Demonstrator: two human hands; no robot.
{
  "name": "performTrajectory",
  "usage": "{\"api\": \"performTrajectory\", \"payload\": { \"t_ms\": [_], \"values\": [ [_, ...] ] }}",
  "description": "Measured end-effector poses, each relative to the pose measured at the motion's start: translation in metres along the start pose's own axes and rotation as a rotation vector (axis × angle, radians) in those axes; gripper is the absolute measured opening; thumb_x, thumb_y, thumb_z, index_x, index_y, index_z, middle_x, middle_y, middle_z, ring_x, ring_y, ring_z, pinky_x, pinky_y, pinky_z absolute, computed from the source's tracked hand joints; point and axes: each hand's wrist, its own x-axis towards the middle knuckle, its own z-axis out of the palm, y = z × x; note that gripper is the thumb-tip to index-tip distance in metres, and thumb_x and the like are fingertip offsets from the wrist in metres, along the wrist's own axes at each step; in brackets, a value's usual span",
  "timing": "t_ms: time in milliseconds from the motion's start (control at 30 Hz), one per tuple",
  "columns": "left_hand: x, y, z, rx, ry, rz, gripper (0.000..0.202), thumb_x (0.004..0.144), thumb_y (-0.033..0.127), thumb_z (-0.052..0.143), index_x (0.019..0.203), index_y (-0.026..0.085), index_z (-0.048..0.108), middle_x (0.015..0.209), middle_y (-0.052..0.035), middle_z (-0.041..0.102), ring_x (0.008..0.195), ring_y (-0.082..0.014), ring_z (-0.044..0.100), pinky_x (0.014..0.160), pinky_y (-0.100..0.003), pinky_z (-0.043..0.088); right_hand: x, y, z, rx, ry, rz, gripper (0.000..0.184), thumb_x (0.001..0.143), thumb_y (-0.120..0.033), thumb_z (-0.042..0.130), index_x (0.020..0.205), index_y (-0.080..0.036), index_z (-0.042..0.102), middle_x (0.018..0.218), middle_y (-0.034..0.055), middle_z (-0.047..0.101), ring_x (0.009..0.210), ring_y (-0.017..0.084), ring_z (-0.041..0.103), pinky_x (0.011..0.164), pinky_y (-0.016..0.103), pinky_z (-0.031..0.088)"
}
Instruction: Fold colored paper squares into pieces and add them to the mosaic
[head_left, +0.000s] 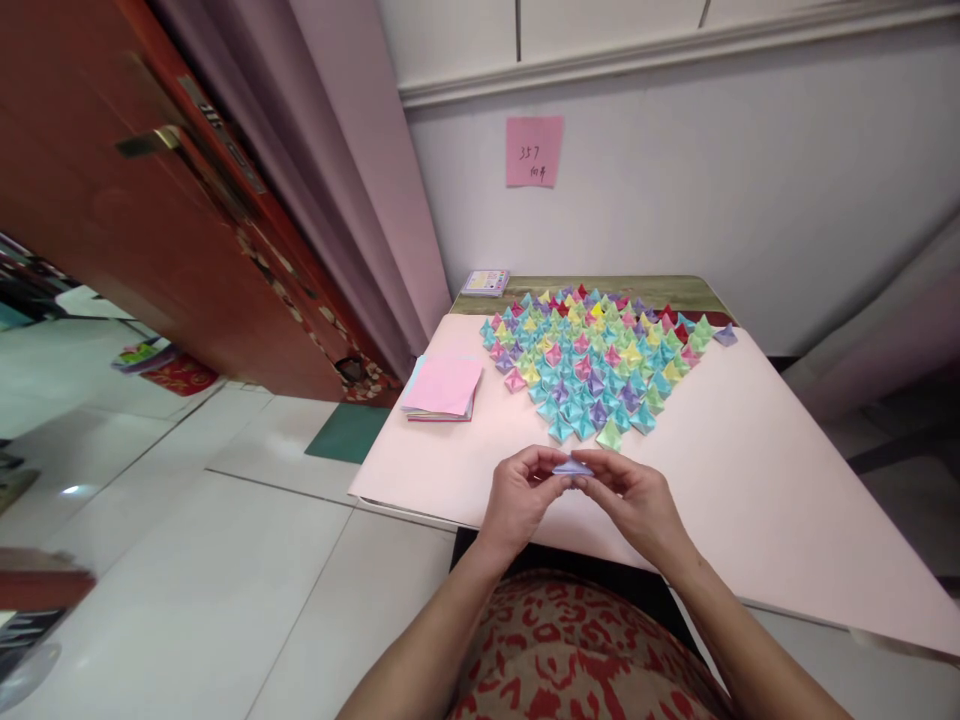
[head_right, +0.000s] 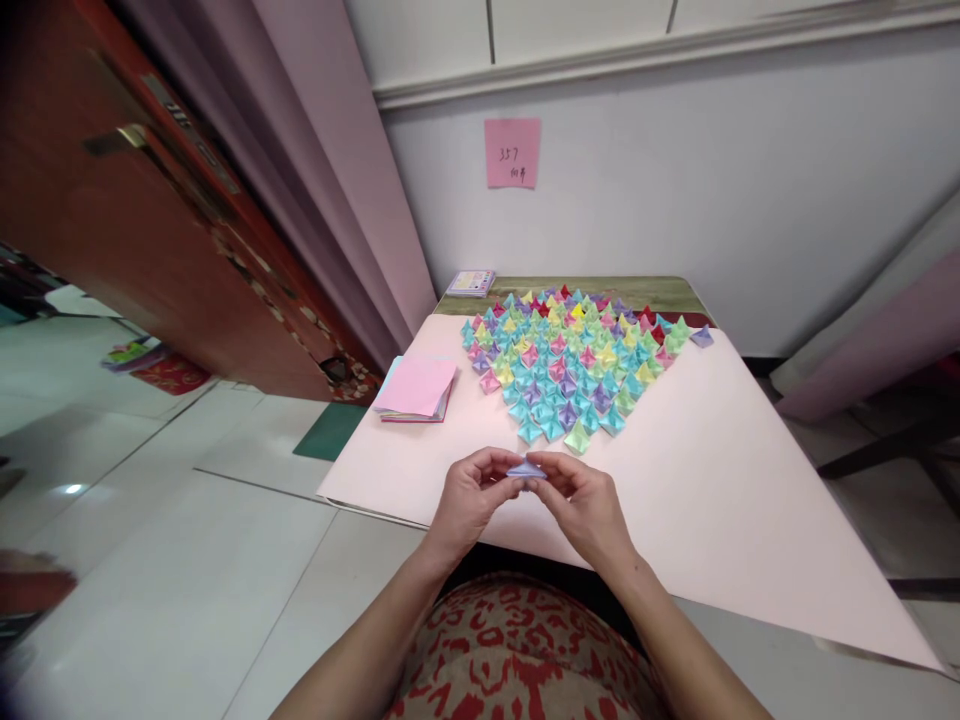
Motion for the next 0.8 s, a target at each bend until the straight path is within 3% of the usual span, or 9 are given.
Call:
{"api": "performTrajectory", "payload": {
  "t_ms": [133, 267, 433, 533, 600, 700, 800],
  "values": [
    [-0.0036, -0.0005, 0.0002, 0.264, -0.003, 0.130, 0.018, 0.082, 0.032, 0.068, 0.093, 0.019, 0.074, 0.091, -0.0070, 0.075, 0.084, -0.0224, 0.068, 0.079, -0.032, 0.052, -0.0036, 0.0002, -0.0008, -0.343, 0.087, -0.118, 0.022, 0.088, -0.040, 0.064, 0.102, -0.026, 0.073, 0.095, 0.0063, 0.075, 0.076, 0.022, 0.068, 0.069, 0.033, 0.053],
    [-0.0071, -0.0012, 0.0024, 0.660, -0.018, 0.316, 0.017, 0.090, 0.028, 0.057, 0.094, 0.023, 0.073, 0.090, -0.0076, 0.073, 0.085, -0.0233, 0.065, 0.080, -0.034, 0.047, -0.0068, -0.0023, 0.0009, -0.634, 0.144, -0.211, 0.019, 0.092, -0.036, 0.057, 0.096, -0.027, 0.073, 0.091, 0.0044, 0.075, 0.071, 0.020, 0.067, 0.065, 0.030, 0.047],
    [-0.0065, -0.0026, 0.0013, 0.795, -0.077, 0.349, 0.012, 0.086, 0.016, 0.059, 0.080, 0.020, 0.068, 0.081, -0.0064, 0.067, 0.081, -0.0211, 0.061, 0.075, -0.031, 0.044, -0.0077, -0.0056, -0.0009, -0.691, 0.063, -0.197, 0.016, 0.090, -0.034, 0.059, 0.087, -0.026, 0.072, 0.085, 0.0028, 0.073, 0.067, 0.018, 0.065, 0.062, 0.029, 0.043],
    [-0.0053, -0.0038, -0.0001, 0.707, -0.084, 0.280, 0.011, 0.084, 0.017, 0.060, 0.076, 0.018, 0.067, 0.078, -0.0051, 0.066, 0.078, -0.0191, 0.060, 0.073, -0.030, 0.044, -0.0060, -0.0023, -0.0042, -0.572, 0.023, -0.090, 0.016, 0.087, -0.038, 0.062, 0.085, -0.026, 0.071, 0.077, 0.0028, 0.072, 0.065, 0.019, 0.064, 0.062, 0.029, 0.044],
    [-0.0049, -0.0042, 0.0001, 0.556, -0.091, 0.180, 0.006, 0.083, 0.021, 0.063, 0.083, 0.018, 0.068, 0.080, -0.0043, 0.066, 0.077, -0.0180, 0.061, 0.072, -0.029, 0.046, -0.0043, 0.0014, -0.0059, -0.416, 0.000, -0.005, 0.020, 0.085, -0.043, 0.064, 0.091, -0.025, 0.071, 0.073, 0.0025, 0.071, 0.064, 0.019, 0.063, 0.061, 0.030, 0.046],
    [-0.0045, -0.0045, 0.0026, 0.191, -0.166, 0.003, 0.035, 0.074, 0.025, 0.075, 0.108, 0.019, 0.065, 0.092, -0.0038, 0.067, 0.079, -0.0167, 0.064, 0.072, -0.028, 0.050, -0.0019, 0.0041, -0.0069, -0.142, -0.032, 0.090, 0.038, 0.081, -0.051, 0.067, 0.105, -0.021, 0.068, 0.068, 0.0012, 0.068, 0.062, 0.018, 0.062, 0.061, 0.030, 0.048],
    [-0.0035, -0.0049, 0.0058, -0.131, -0.188, -0.120, 0.048, 0.066, 0.028, 0.083, 0.108, 0.017, 0.064, 0.096, -0.0049, 0.068, 0.082, -0.0172, 0.066, 0.078, -0.030, 0.052, -0.0010, 0.0009, -0.0069, 0.091, -0.002, 0.185, 0.050, 0.081, -0.060, 0.064, 0.108, -0.018, 0.066, 0.071, 0.0031, 0.068, 0.063, 0.017, 0.063, 0.062, 0.030, 0.051]
  ]
}}
